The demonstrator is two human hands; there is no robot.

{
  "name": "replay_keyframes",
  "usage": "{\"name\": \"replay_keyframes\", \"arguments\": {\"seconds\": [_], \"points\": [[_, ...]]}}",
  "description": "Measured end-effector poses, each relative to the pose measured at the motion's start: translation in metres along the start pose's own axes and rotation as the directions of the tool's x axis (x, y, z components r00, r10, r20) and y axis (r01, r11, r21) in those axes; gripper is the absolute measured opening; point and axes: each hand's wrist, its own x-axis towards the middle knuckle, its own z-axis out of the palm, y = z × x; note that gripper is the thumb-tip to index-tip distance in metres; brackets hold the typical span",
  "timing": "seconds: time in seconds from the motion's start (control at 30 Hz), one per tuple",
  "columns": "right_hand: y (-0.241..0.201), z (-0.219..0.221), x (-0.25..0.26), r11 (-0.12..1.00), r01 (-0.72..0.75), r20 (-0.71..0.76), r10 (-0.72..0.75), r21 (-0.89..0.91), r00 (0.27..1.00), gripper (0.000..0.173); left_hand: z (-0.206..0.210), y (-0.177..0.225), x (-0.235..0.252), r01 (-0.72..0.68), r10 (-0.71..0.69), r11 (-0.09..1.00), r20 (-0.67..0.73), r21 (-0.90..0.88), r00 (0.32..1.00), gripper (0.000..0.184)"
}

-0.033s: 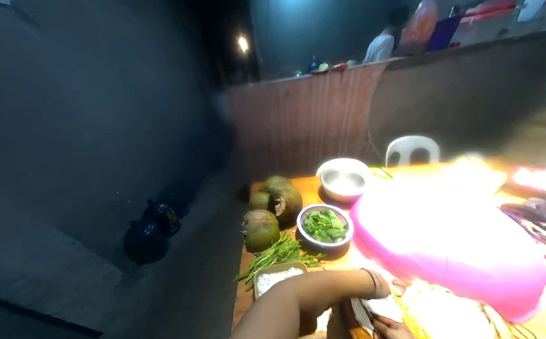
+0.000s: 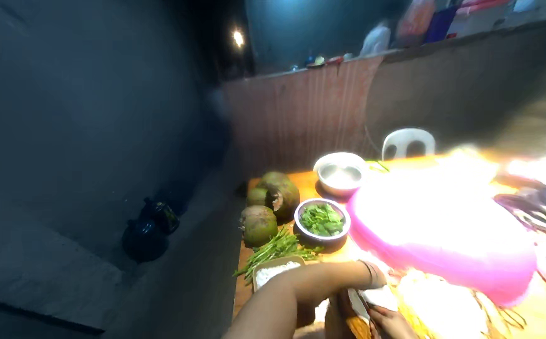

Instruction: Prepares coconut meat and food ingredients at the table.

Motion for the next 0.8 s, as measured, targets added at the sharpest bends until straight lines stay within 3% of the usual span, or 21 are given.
{"name": "replay_keyframes", "arguments": {"seconds": [0.27, 0.4, 0.53, 0.57, 0.6, 0.63, 0.7, 0.73, 0.77, 0.8], "points": [[-0.018, -0.004, -0.009, 0.99, -0.083, 0.0, 0.084, -0.113, 0.996, 0.025, 0.036, 0.007, 0.029, 0.007, -0.011, 0.998, 0.064, 0.058, 0.998, 0.034], [-0.027, -0.005, -0.019, 0.99, -0.117, 0.022, 0.119, -0.074, 0.993, 0.02, 0.042, 0.017, 0.022, 0.042, -0.049, 0.997, 0.102, 0.072, 0.994, 0.026], [-0.023, -0.003, -0.016, 0.99, -0.139, 0.025, 0.139, 0.004, 0.99, 0.019, 0.035, 0.016, -0.005, -0.012, 0.007, 0.997, 0.072, 0.072, 0.997, 0.033], [-0.02, -0.004, -0.013, 0.99, -0.132, 0.034, 0.13, 0.051, 0.991, 0.019, 0.025, 0.027, -0.024, 0.04, -0.054, 0.991, 0.103, 0.131, 0.993, 0.036], [-0.018, -0.005, -0.012, 0.988, -0.124, 0.051, 0.119, 0.097, 0.992, 0.018, 0.009, 0.045, -0.036, 0.168, -0.219, 0.96, 0.227, 0.225, 0.949, 0.041], [-0.016, -0.006, -0.01, 0.985, -0.123, 0.071, 0.115, 0.123, 0.991, 0.019, 0.019, 0.011, -0.021, -0.09, 0.072, 0.975, 0.097, 0.205, 0.993, 0.038], [-0.014, -0.008, -0.007, 0.981, -0.117, 0.095, 0.103, 0.154, 0.99, 0.02, 0.009, -0.023, 0.003, -0.353, 0.331, 0.913, 0.137, 0.202, 0.934, 0.027], [-0.011, -0.008, -0.005, 0.981, -0.109, 0.103, 0.093, 0.163, 0.99, 0.02, -0.008, -0.026, -0.012, -0.441, 0.414, 0.871, 0.161, 0.215, 0.896, 0.022], [-0.005, -0.008, 0.0, 0.98, -0.096, 0.114, 0.076, 0.174, 0.99, 0.022, -0.03, -0.012, -0.051, -0.435, 0.4, 0.862, 0.178, 0.26, 0.899, 0.021], [0.001, -0.008, 0.005, 0.979, -0.081, 0.126, 0.058, 0.187, 0.99, 0.024, -0.061, 0.034, -0.1, -0.148, 0.038, 0.922, 0.295, 0.359, 0.955, 0.03]]}}
